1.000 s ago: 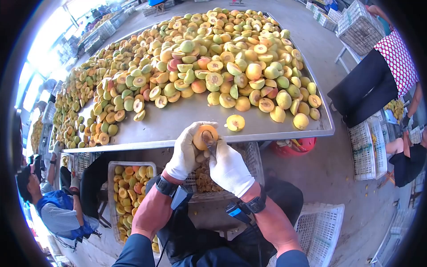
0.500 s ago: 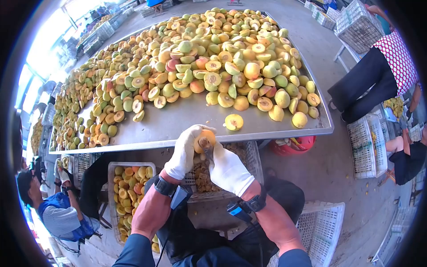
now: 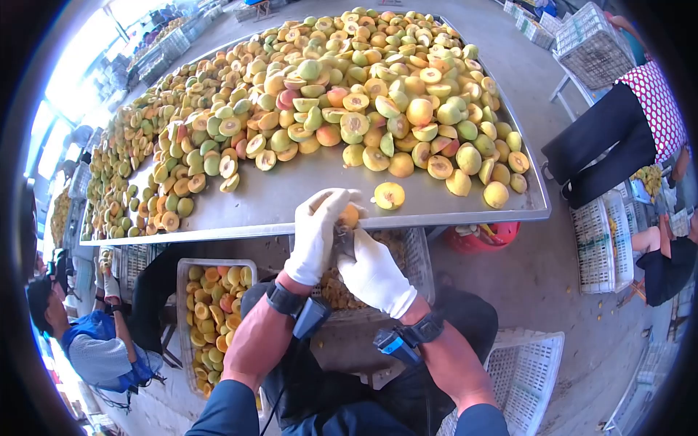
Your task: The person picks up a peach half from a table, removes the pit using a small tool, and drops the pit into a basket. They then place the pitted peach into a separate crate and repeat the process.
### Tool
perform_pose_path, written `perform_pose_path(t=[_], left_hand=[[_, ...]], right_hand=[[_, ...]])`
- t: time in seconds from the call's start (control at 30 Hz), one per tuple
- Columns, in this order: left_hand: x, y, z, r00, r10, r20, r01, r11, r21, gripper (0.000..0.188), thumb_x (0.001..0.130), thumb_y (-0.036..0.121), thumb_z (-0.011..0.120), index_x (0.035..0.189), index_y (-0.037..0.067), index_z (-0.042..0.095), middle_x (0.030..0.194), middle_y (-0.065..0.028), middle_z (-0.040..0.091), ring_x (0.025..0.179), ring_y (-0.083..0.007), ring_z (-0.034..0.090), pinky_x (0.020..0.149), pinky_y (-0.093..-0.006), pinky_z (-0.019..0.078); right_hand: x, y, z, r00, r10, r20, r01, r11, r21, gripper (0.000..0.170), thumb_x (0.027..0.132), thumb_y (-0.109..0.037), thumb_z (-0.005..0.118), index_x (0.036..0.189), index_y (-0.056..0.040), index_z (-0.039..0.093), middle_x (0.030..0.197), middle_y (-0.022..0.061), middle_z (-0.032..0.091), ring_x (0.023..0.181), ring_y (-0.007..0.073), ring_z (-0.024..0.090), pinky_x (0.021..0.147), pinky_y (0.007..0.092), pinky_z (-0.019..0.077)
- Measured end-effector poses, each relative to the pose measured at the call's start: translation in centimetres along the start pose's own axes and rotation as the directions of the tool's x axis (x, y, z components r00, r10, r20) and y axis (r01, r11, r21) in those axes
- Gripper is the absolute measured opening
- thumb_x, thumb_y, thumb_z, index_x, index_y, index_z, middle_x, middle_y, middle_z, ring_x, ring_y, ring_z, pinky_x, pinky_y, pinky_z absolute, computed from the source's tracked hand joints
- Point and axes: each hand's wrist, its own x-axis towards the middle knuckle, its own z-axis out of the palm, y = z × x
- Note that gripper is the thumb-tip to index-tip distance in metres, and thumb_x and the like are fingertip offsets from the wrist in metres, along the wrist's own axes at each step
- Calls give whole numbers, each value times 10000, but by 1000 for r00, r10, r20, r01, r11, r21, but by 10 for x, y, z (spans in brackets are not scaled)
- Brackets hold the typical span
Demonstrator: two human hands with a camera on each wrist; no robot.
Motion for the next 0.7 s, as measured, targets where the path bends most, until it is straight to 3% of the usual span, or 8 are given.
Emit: perform_pose_path(t=[0.07,0.1,0.2,0.3,0.37,0.5,0.57,0.7], left_hand=[[6,-1,-13,995,-60,76,62,998,-23,225,942,188,589,970,-10,691,840,-76,698,766,-161,649,731,-289,525],[8,-3,-19,981,-113,157,121,992,-42,209,923,157,575,907,-13,694,805,-80,692,735,-164,652,702,-288,527],[11,-7,-29,958,82,276,-151,959,240,213,891,128,526,846,3,692,788,-91,689,734,-154,659,668,-281,523],[12,2,-34,944,-19,329,-109,923,368,232,895,136,506,827,32,702,796,-67,699,736,-144,662,657,-278,521],[11,5,-34,923,-71,379,-142,851,506,265,893,183,514,807,27,710,793,-63,700,725,-140,660,655,-269,520],[7,15,-27,925,-202,323,-4,843,538,334,934,266,503,915,7,713,834,-92,702,778,-156,667,697,-272,532],[4,15,-20,935,-204,291,184,978,94,462,993,386,471,1050,-23,679,890,-132,696,866,-187,673,756,-293,547],[-2,4,-8,983,-118,137,144,969,-201,584,1026,490,427,1111,-48,636,906,-160,677,907,-257,682,794,-342,568]], right_hand=[[2,3,2,980,-197,-20,181,931,-316,235,886,-115,590,1043,46,522,813,254,639,754,427,653,660,472,508],[2,0,0,980,-198,-19,182,932,-314,235,886,-115,590,1043,46,522,813,254,639,754,427,653,660,472,508],[0,-6,-4,996,-25,85,58,907,-417,251,876,-109,587,1047,61,515,858,337,599,884,537,580,728,532,483],[0,-3,-10,989,-45,143,103,898,-427,247,888,-124,579,1042,56,512,790,262,630,749,435,656,643,473,512],[-3,-18,-15,939,216,266,-188,974,-128,227,903,-143,563,1036,35,516,741,145,634,582,250,648,519,365,504],[-8,-20,-18,908,259,330,-286,958,35,186,912,-140,553,1031,0,525,698,26,565,478,86,518,422,254,422],[-6,-18,-22,871,281,403,-413,864,290,189,918,-143,550,1048,-6,539,728,38,546,504,96,514,413,253,424],[-4,-29,-29,831,268,487,-518,692,504,167,918,-142,567,1032,-22,546,699,7,497,472,69,450,395,236,366]])
